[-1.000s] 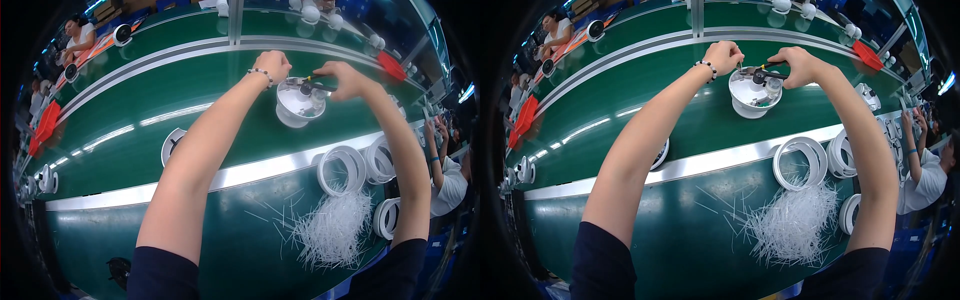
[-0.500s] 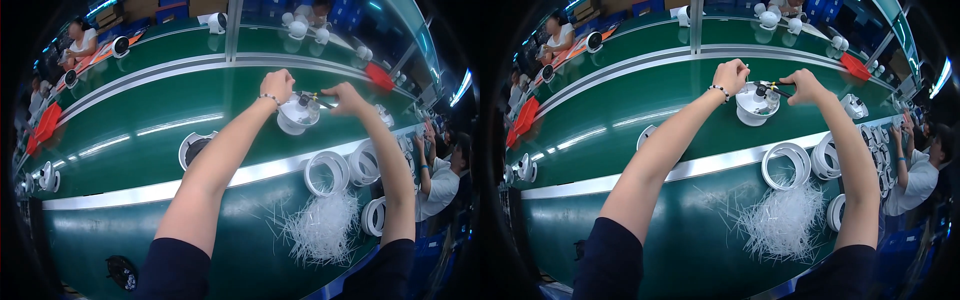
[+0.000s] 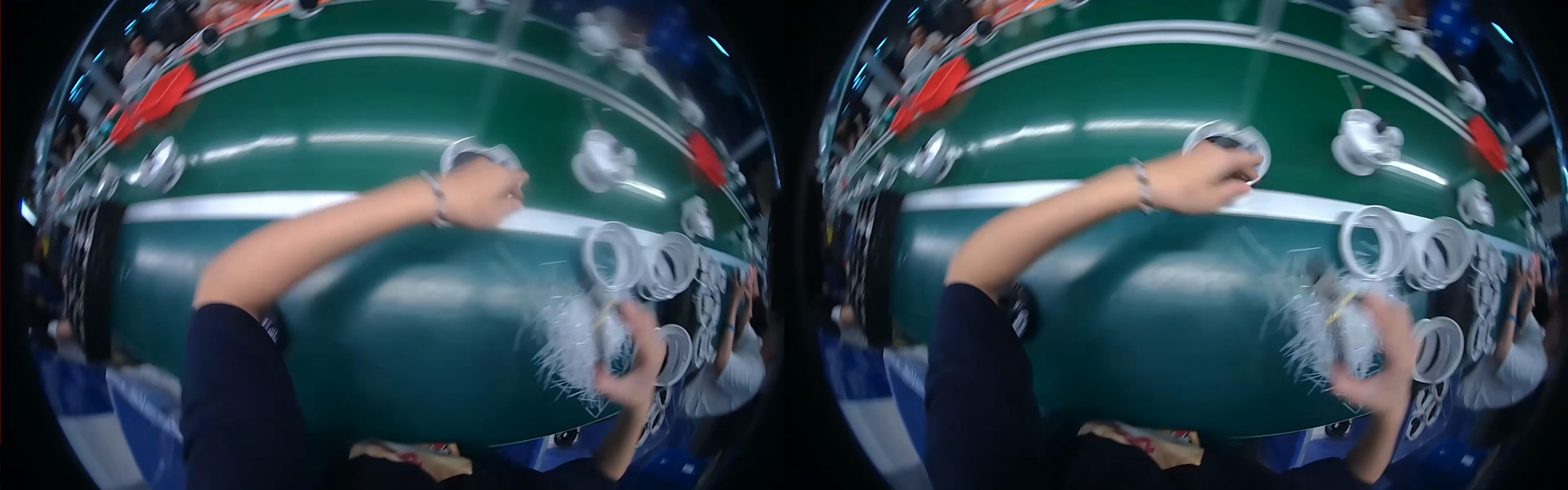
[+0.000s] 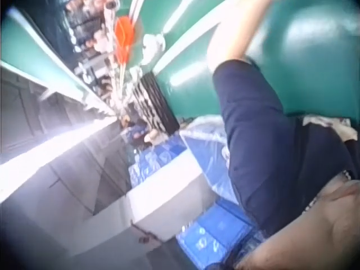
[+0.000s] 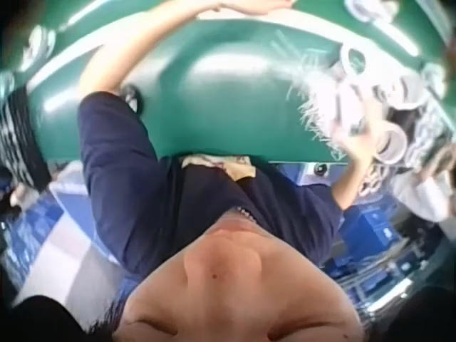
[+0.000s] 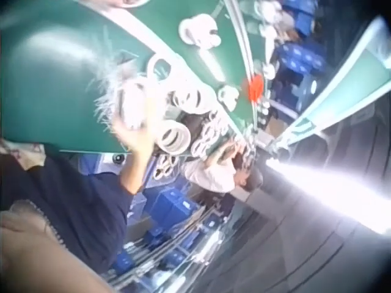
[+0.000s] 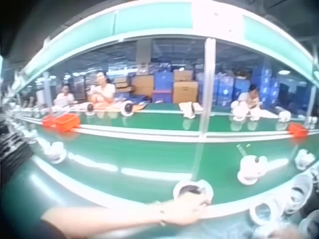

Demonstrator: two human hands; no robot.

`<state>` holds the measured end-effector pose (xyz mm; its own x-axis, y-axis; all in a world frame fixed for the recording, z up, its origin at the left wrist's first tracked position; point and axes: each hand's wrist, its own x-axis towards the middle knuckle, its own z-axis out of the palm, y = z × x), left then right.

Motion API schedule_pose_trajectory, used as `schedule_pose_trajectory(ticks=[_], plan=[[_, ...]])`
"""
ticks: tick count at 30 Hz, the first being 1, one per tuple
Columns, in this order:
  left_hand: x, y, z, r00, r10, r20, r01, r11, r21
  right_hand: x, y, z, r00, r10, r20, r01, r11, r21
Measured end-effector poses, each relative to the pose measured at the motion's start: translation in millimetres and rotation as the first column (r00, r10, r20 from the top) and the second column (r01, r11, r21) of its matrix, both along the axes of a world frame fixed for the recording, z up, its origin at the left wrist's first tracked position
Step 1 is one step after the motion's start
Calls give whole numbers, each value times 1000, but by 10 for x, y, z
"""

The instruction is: Assembling circular device components and managing wiring on a factory production line.

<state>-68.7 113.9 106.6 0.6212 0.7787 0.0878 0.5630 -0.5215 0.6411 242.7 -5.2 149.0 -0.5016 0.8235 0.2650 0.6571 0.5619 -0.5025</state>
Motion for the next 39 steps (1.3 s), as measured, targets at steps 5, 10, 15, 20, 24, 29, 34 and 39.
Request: schedule_pose_trajectory(ticks=[5, 10, 15, 20, 24, 29, 34, 39], plan=[[-1774, -1088, 441, 866, 294, -405, -340, 939, -46, -705, -1018, -769, 978, 195, -80, -205, 967, -150], [-2571, -2227, 376, 698, 289, -655, -552, 800, -235, -1203, -1266, -915, 964, 265, -13, -264, 953, -149], [-2465, -2614, -237, 634, 445, -633, -709, 662, -245, -1210, -954, -813, 916, 397, 54, -384, 909, -161], [-2525, -2670, -221, 690, 697, -193, -623, 437, -649, -586, 67, -531, 980, -122, -158, 185, 850, 494], [-1957, -1992, -269, 657, 701, 277, -274, 564, -779, 57, 599, -495, 851, -524, 24, 485, 804, 343], [-1550, -1608, -372, 397, 764, 508, -121, 593, -796, 257, 1199, -698, 631, -742, 226, 659, 666, 349], [-1107, -1391, -450, 223, 673, 705, -40, 729, -683, 637, 1560, -895, 652, -685, 325, 581, 726, 367], [-1070, -1485, -494, 149, 593, 791, -262, 795, -547, 242, 1457, -445, 728, -644, 233, 443, 702, 557]])
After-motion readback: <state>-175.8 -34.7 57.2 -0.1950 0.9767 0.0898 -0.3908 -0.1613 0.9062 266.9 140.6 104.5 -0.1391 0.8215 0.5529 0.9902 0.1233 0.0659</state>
